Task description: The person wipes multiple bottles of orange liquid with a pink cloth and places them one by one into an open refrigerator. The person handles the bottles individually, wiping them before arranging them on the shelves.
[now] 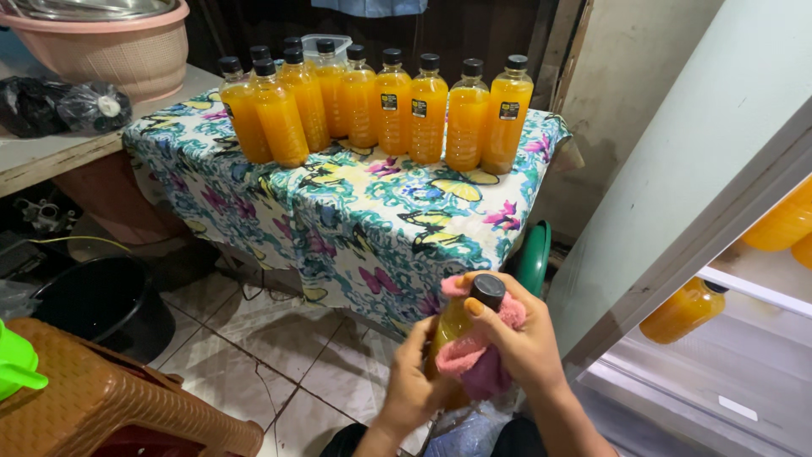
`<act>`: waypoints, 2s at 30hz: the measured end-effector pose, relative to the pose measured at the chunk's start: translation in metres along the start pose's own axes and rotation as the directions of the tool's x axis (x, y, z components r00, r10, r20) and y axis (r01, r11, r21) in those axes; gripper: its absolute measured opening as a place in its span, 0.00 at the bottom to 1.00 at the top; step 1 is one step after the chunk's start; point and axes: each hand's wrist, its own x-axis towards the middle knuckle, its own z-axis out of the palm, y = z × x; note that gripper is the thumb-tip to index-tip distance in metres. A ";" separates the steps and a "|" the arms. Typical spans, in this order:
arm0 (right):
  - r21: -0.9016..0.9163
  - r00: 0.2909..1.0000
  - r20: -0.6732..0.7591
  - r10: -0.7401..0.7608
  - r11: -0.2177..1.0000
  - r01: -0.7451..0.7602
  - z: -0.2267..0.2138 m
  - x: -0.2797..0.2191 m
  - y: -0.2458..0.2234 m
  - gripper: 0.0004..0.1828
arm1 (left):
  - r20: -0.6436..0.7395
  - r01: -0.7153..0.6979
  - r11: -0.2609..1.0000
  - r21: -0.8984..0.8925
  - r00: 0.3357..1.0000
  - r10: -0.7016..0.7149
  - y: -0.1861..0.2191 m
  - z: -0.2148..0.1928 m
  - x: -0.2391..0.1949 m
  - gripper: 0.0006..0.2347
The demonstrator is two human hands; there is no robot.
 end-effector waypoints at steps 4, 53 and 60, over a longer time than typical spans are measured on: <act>-0.138 0.995 -0.027 -0.100 0.986 0.096 0.007 -0.006 -0.007 0.19 | -0.125 -0.123 0.965 0.233 0.980 0.155 0.018 0.024 0.000 0.31; -0.498 0.983 -0.121 -0.139 0.865 0.061 -0.117 -0.099 0.008 0.42 | 0.256 -0.347 0.937 0.049 0.911 0.324 -0.006 0.111 0.024 0.36; -0.279 0.872 -0.485 -0.057 0.956 -0.093 -0.199 -0.154 0.045 0.28 | 0.330 -0.396 0.903 0.170 0.886 0.326 -0.019 0.187 0.055 0.31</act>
